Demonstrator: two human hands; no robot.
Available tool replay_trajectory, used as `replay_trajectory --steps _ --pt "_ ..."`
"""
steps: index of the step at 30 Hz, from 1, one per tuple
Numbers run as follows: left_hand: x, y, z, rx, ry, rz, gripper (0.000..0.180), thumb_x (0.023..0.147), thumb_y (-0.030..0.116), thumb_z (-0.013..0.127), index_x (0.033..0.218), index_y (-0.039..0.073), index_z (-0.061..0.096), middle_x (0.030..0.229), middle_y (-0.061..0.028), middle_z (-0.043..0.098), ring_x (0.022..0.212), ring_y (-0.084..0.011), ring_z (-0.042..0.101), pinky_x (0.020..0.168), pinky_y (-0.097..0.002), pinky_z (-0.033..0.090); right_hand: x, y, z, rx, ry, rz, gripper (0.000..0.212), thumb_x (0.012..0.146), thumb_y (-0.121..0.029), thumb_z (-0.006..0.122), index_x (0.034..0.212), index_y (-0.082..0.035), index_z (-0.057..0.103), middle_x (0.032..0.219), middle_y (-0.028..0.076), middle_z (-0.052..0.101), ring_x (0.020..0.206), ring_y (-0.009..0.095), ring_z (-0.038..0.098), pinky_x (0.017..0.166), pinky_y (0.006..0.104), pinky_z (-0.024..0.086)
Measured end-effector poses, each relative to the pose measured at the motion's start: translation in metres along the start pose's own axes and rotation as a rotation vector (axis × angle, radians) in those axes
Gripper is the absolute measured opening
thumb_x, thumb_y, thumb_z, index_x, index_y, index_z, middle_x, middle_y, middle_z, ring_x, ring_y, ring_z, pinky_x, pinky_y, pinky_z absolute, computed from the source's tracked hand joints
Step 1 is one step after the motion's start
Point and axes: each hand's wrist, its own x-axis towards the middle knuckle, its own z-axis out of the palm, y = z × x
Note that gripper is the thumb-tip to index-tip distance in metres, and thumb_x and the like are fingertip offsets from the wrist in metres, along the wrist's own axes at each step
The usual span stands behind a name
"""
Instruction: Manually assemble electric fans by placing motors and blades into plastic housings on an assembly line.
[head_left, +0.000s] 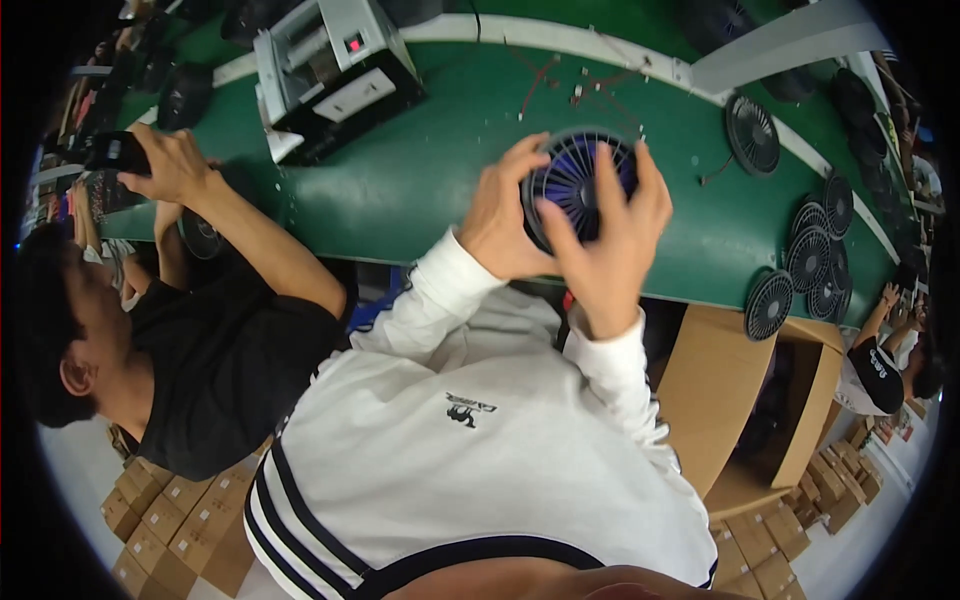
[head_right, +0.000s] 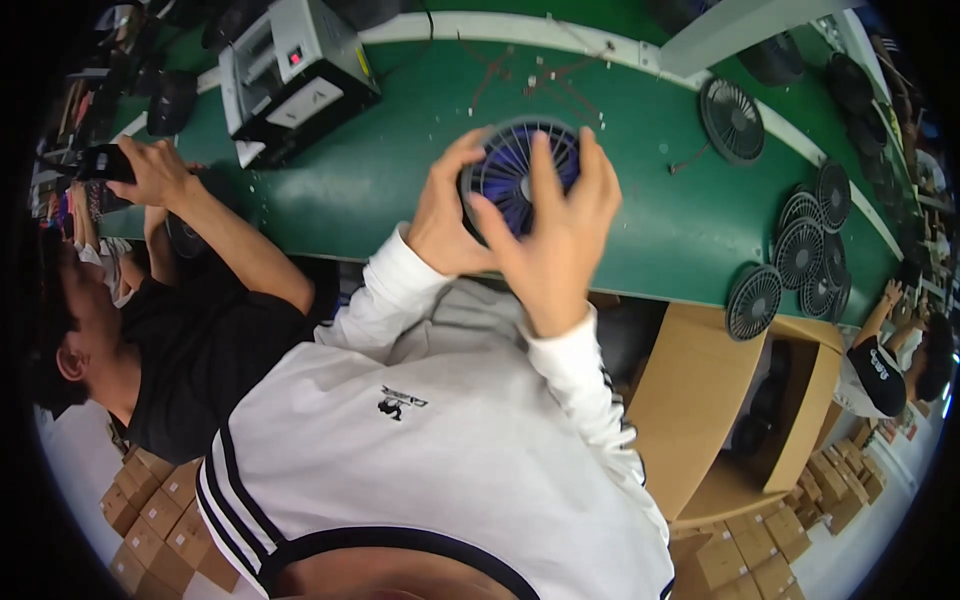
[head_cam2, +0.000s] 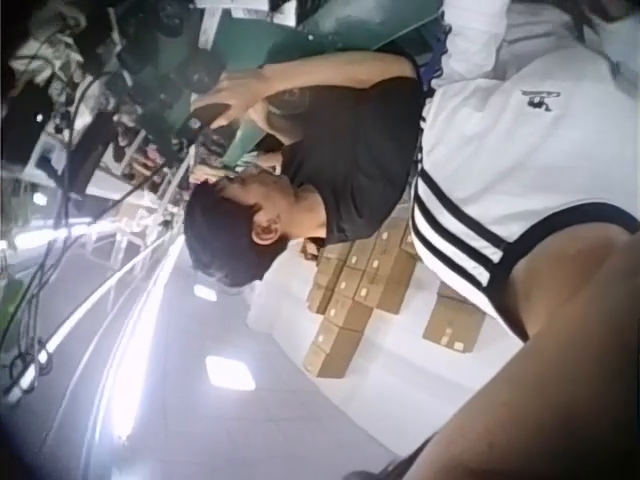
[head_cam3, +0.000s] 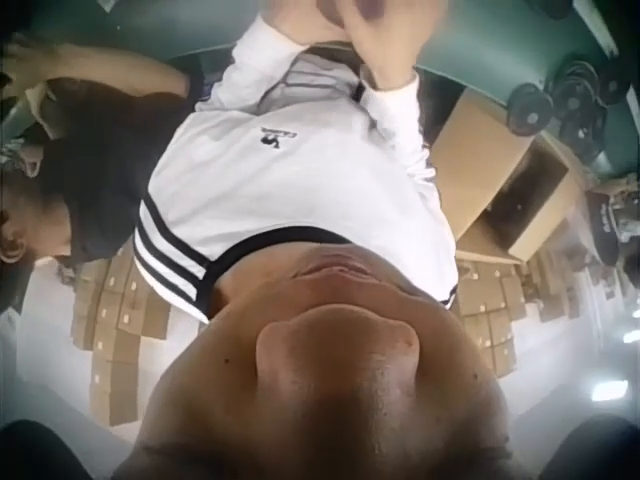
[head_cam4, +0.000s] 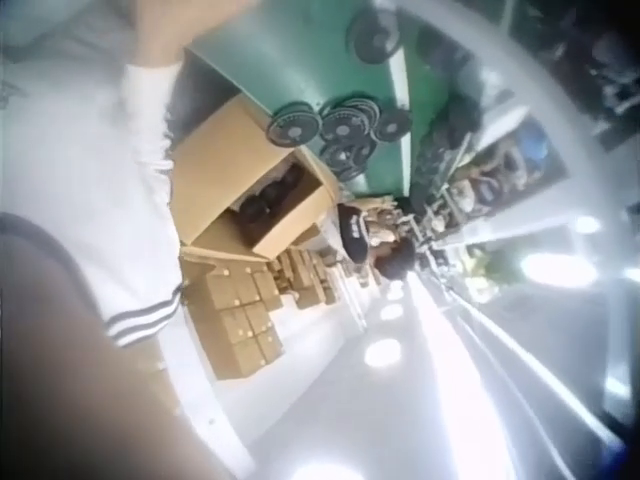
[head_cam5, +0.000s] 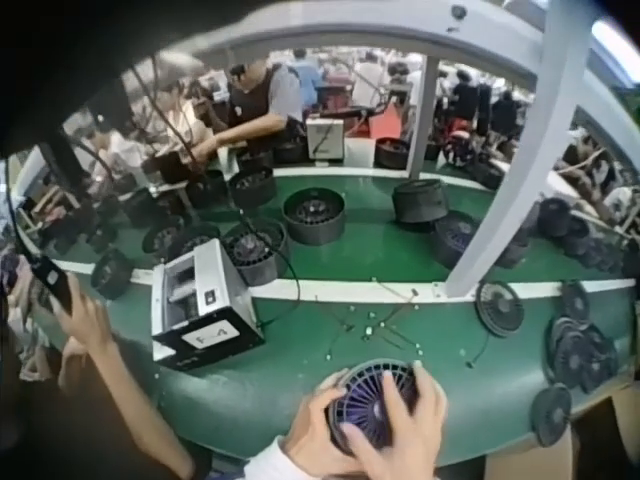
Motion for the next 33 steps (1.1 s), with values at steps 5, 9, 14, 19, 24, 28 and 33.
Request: replay_trajectory --steps 5,9,14,19,24,28,33 --pt "0.054 0.013 0.000 0.159 -0.074 -0.022 0.107 0.051 0.040 0.102 0.136 0.009 0.045 0.148 -0.0269 0.050 0.130 -0.0441 0.056 0.107 -0.0502 0.044 -0.028 0.164 -0.111 -0.484 0.440 0.285 0.069 0.097 -0.041 0.071 0.151 -0.002 0.052 0.157 0.027 0.043 0.146 0.045 0.039 0.121 0.0527 0.030" --pt "0.158 -0.019 0.022 0.021 0.142 -0.260 0.107 0.050 0.045 0.102 0.132 0.007 0.046 0.130 -0.0235 0.060 0.119 -0.0426 0.061 0.100 -0.0455 0.051 -0.085 0.237 -0.121 -0.731 0.212 0.401 0.066 0.094 -0.034 0.072 0.147 0.000 0.053 0.154 0.031 0.044 0.143 0.051 0.040 0.118 0.0564 0.033" --pt "0.264 -0.130 0.039 0.136 0.225 -0.192 0.060 0.078 0.046 0.088 0.117 0.005 0.066 0.123 -0.0170 0.067 0.111 -0.0331 0.067 0.095 -0.0413 0.054 -0.073 0.160 -0.096 -0.504 0.098 0.204 0.062 0.089 -0.026 0.075 0.141 0.001 0.057 0.154 0.027 0.047 0.141 0.050 0.043 0.116 0.0564 0.037" --pt "0.291 -0.158 0.021 1.282 0.200 -0.060 0.045 0.089 0.038 0.081 0.120 0.007 0.069 0.112 -0.0161 0.074 0.097 -0.0335 0.071 0.089 -0.0409 0.055 -0.047 0.132 -0.090 -0.079 -0.202 -0.065 0.054 0.083 -0.015 0.076 0.135 -0.003 0.064 0.154 0.019 0.052 0.143 0.044 0.046 0.119 0.0541 0.035" --pt "0.298 -0.171 -0.002 0.929 0.103 -0.104 0.026 0.090 0.024 0.076 0.107 0.008 0.063 0.100 -0.0149 0.072 0.102 -0.0383 0.066 0.094 -0.0514 0.042 -0.045 0.128 -0.086 -0.205 -0.199 -0.055 0.062 0.082 -0.024 0.079 0.139 -0.006 0.063 0.158 0.019 0.047 0.146 0.045 0.042 0.119 0.0589 0.033" --pt "0.255 -0.077 -0.017 0.618 0.337 0.024 0.028 0.094 0.024 0.073 0.113 0.005 0.065 0.100 -0.0153 0.071 0.096 -0.0354 0.068 0.089 -0.0473 0.052 -0.060 0.139 -0.091 -0.208 -0.177 -0.054 0.071 0.081 -0.032 0.081 0.144 -0.007 0.060 0.160 0.019 0.044 0.147 0.046 0.040 0.119 0.0594 0.032" --pt "0.131 0.012 -0.027 -0.459 0.290 -0.312 0.029 0.112 0.025 0.049 0.119 0.000 0.063 0.116 -0.0058 0.070 0.099 -0.0149 0.066 0.081 -0.0313 0.053 -0.060 0.134 -0.092 -0.164 -0.111 0.093 0.079 0.079 -0.037 0.082 0.148 -0.008 0.056 0.161 0.021 0.043 0.149 0.045 0.037 0.121 0.0608 0.029"
